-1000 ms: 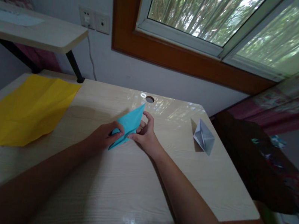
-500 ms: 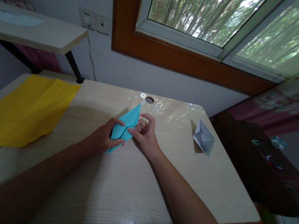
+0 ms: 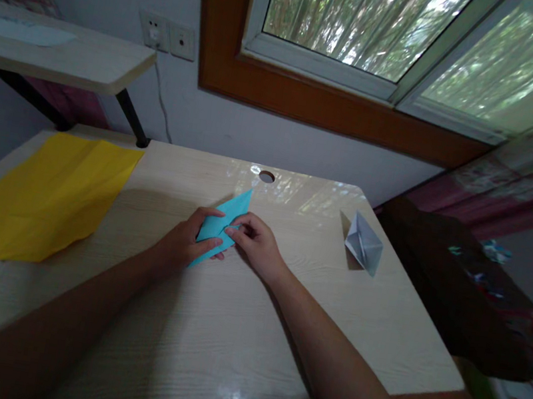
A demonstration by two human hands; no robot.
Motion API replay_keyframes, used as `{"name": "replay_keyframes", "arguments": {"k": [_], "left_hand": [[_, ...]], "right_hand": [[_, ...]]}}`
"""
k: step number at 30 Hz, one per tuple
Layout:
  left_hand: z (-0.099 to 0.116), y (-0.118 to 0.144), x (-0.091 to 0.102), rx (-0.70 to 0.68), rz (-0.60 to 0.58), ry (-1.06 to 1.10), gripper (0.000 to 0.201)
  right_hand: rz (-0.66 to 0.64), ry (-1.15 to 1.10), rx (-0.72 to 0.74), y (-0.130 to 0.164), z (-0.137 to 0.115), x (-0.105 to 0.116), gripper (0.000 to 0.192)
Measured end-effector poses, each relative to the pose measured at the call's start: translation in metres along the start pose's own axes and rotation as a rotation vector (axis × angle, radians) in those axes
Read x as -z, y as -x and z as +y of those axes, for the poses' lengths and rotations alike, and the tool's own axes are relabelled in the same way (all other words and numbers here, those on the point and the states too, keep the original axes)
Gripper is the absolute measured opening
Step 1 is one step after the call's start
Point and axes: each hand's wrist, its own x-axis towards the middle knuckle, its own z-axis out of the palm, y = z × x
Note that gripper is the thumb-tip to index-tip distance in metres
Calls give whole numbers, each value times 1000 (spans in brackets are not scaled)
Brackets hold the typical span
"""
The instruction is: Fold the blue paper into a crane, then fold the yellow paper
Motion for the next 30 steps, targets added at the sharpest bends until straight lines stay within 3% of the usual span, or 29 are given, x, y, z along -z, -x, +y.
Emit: {"name": "replay_keyframes", "arguments": {"k": [10, 15, 21, 25, 30], "left_hand": [[8, -2, 1, -11, 100, -143, 44], [13, -5, 3, -59, 192, -520, 25], [2, -6, 7, -297, 112, -823, 16], [-4, -5, 9, -430, 173, -995, 16], [-3, -6, 10, -452, 62, -995, 13]], "right_hand": [[59, 136, 44, 0, -8, 1, 24], [53, 286, 53, -2, -9, 9, 19], [-41, 411, 133, -3, -4, 25, 14], [32, 512, 179, -2, 3, 27, 5], [121, 824, 275, 0, 2, 30, 8]]}}
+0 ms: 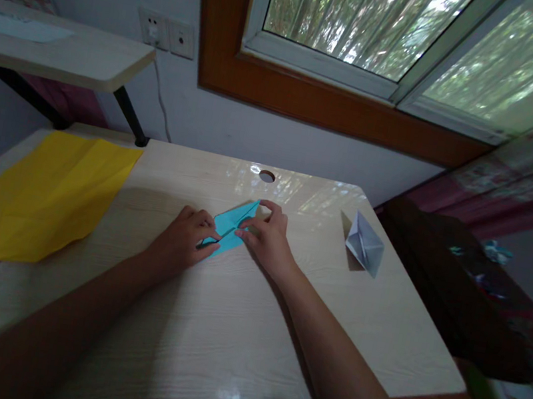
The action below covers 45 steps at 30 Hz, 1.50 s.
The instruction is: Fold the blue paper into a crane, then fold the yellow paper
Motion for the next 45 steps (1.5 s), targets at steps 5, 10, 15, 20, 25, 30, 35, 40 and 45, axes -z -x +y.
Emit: {"name": "replay_keyframes", "arguments": {"k": [5, 10, 15, 20, 25, 30, 35, 40, 45], "left_hand": [[-3, 0, -2, -18, -40, 30, 15], [-4, 0, -1, -60, -82, 50, 19], [-4, -1, 0, -79, -82, 99, 17], [-4, -1, -1, -32, -93, 108, 17], [-3, -1, -1, -42, -112, 99, 22], [-3, -1, 0, -61, -131, 96, 23], [-5, -1, 1, -61, -139, 130, 24], [-5, -2, 3, -106, -157, 209, 19], [-1, -1, 3, -237, -186, 291, 21]], "right_hand": [[-9, 116, 159, -3, -4, 13, 9], [-175, 6, 273, -5, -3, 13, 11], [-326, -54, 258, -5, -3, 10, 17], [-336, -19, 159, -4, -6, 4, 17], [-323, 17, 123, -6, -9, 0, 16], [-321, 69, 97, -8, -13, 0, 12], [-304, 76, 63, -9, -16, -1, 9], [-282, 49, 59, -9, -7, 3, 10], [-305, -25, 131, -9, 6, 10, 12]]}}
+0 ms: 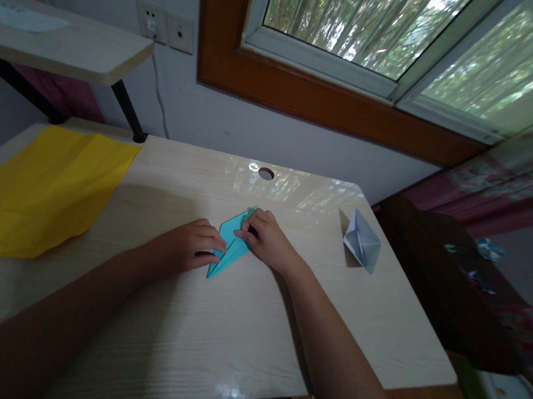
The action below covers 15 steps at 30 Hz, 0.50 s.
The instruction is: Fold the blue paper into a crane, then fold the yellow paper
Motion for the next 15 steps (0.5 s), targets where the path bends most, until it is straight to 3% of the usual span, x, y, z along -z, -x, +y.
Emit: {"name": "replay_keyframes", "arguments": {"k": [5, 15], "left_hand": [[0, 1, -5, -62, -1, -41, 31], [0, 1, -7, -89, -33, -116, 29]], "right_hand": [[-8, -38, 14, 1, 3, 0, 13], [-45, -33, -31, -3, 4, -2, 15]]}}
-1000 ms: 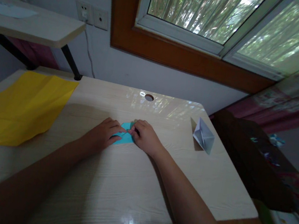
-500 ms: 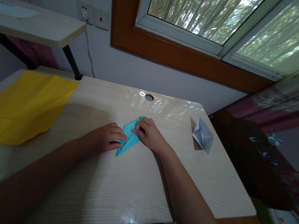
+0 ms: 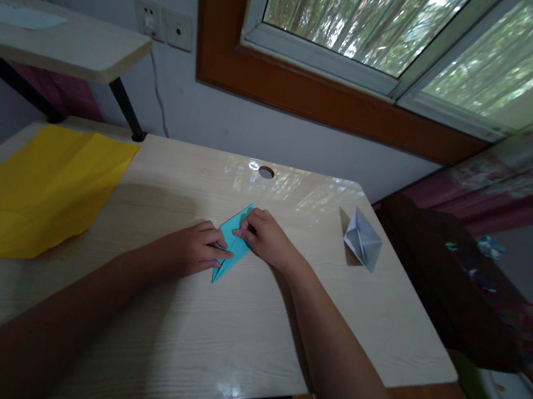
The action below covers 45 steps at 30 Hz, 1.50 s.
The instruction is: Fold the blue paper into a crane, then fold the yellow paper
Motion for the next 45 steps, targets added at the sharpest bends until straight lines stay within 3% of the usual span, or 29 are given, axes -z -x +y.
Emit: {"name": "replay_keyframes", "arguments": {"k": [15, 24, 29, 36, 45], "left_hand": [[2, -2, 3, -10, -5, -4, 29], [-2, -1, -1, -53, -10, -75, 29], [-8, 0, -2, -39, 55, -170, 31], [-11, 1, -3, -32, 82, -182, 31], [-7, -2, 1, -32, 75, -179, 31]], "right_hand": [[38, 2, -72, -4, -4, -5, 16], [273, -43, -161, -4, 3, -15, 15], [462, -91, -217, -5, 8, -11, 15], [220, 11, -79, -1, 7, -8, 20], [211, 34, -114, -3, 7, -10, 19]]}}
